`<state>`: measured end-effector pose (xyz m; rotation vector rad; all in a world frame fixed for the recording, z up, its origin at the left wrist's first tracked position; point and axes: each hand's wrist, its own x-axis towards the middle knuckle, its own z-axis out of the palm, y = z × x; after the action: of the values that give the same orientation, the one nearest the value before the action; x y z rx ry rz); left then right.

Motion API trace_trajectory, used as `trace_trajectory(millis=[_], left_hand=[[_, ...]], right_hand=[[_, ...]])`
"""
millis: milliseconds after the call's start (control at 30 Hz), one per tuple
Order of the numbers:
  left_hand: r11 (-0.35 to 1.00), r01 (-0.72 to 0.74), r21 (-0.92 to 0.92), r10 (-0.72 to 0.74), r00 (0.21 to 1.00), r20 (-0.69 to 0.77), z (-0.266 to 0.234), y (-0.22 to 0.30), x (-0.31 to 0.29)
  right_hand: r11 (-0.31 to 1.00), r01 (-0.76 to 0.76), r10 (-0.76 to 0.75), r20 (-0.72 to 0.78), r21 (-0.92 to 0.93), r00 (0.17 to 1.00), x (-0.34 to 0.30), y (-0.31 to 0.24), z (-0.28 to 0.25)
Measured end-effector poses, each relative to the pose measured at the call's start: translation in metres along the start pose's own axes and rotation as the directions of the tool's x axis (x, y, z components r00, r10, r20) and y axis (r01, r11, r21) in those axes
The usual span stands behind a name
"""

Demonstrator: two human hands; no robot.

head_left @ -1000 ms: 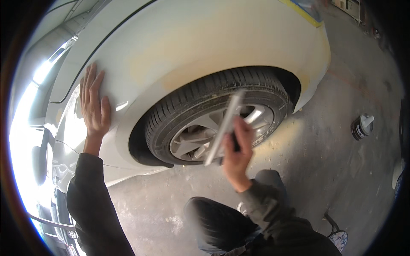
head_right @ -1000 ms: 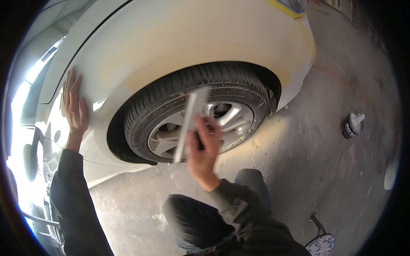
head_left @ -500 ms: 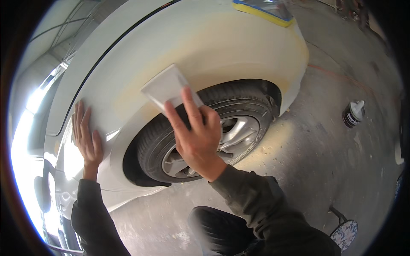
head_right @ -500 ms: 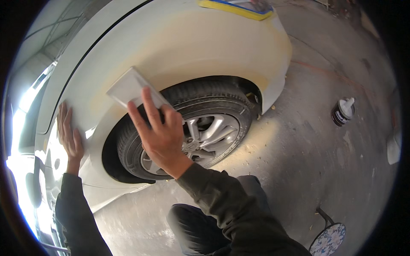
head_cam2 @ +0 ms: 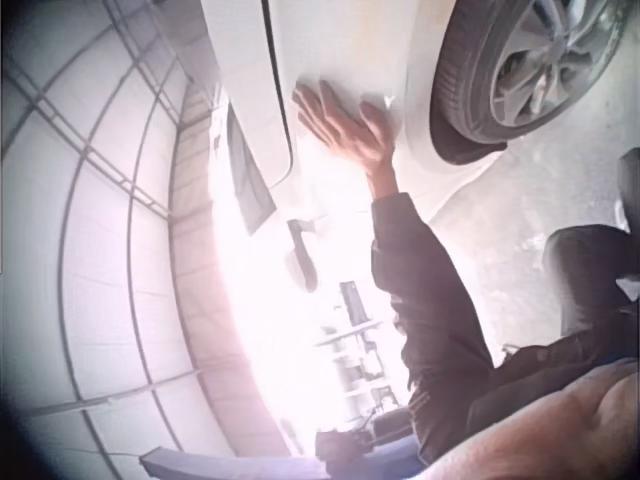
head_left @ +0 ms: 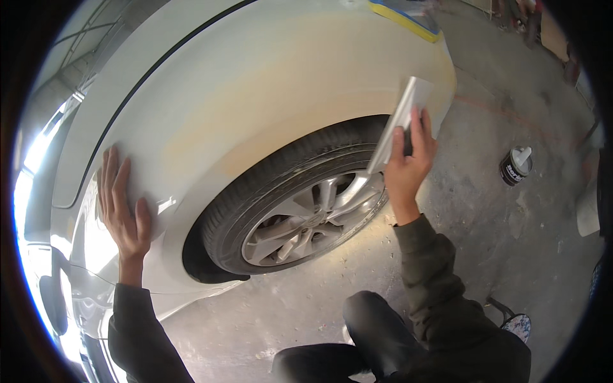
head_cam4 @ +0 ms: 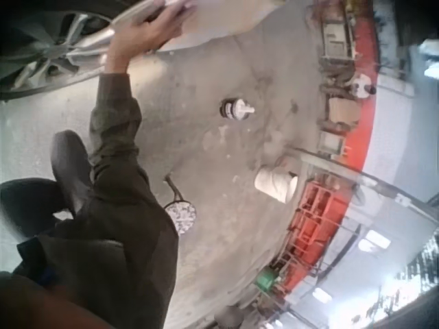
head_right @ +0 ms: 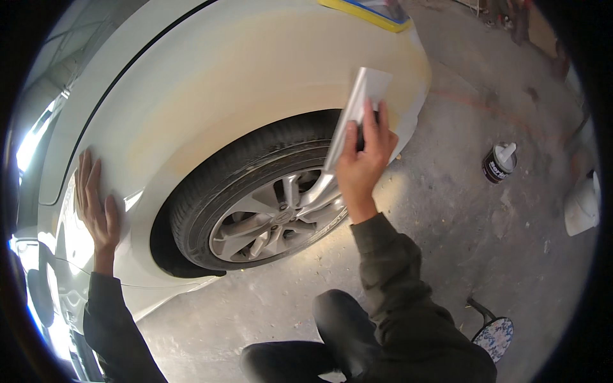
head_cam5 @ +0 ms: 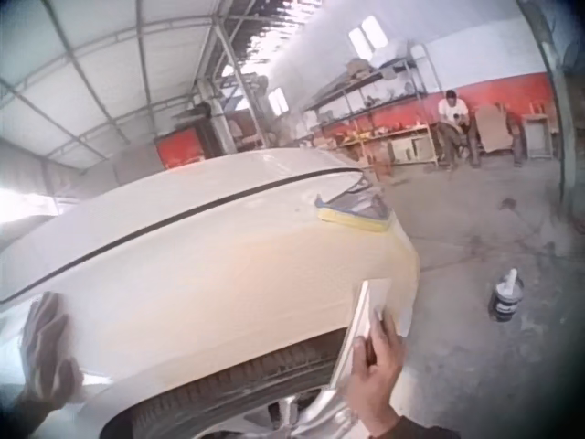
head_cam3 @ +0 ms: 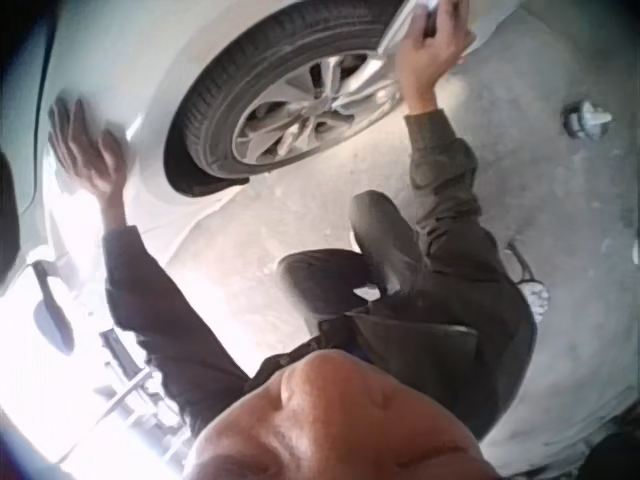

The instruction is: The person sands the front fender of a white car using a sanding block. They repeatedly rub the surface and periodically touch the panel with their hand to check smoothness.

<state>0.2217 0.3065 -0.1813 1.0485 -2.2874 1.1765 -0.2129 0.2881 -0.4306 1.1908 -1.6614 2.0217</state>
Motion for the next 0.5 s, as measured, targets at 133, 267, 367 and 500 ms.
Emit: trace_trajectory(millis=[133, 267, 367, 500], left_hand=[[0.992, -0.037, -0.118, 0.047, 0.995, 0.086, -0.003, 0.008, 0.0], [0.97, -0.21, -0.124, 0.233, 0.947, 0.223, -0.015, -0.013, -0.024], [0.955, -0.279, -0.105, 0.298, 0.913, 0.278, -0.026, -0.042, -0.035], [0.948, -0.291, -0.129, 0.315, 0.916, 0.249, -0.022, -0.037, -0.039]], right_hand=[[1.0, 0.007, -0.007, 0.005, -0.017, 1.0, 0.0, 0.012, -0.001], [0.999, -0.02, 0.019, 0.024, 0.032, 1.0, 0.011, 0.015, -0.002], [0.985, -0.093, 0.102, -0.06, 0.144, 0.993, 0.011, -0.019, 0.015], [1.0, 0.009, -0.01, -0.055, -0.024, 0.998, -0.026, -0.13, 0.034]])
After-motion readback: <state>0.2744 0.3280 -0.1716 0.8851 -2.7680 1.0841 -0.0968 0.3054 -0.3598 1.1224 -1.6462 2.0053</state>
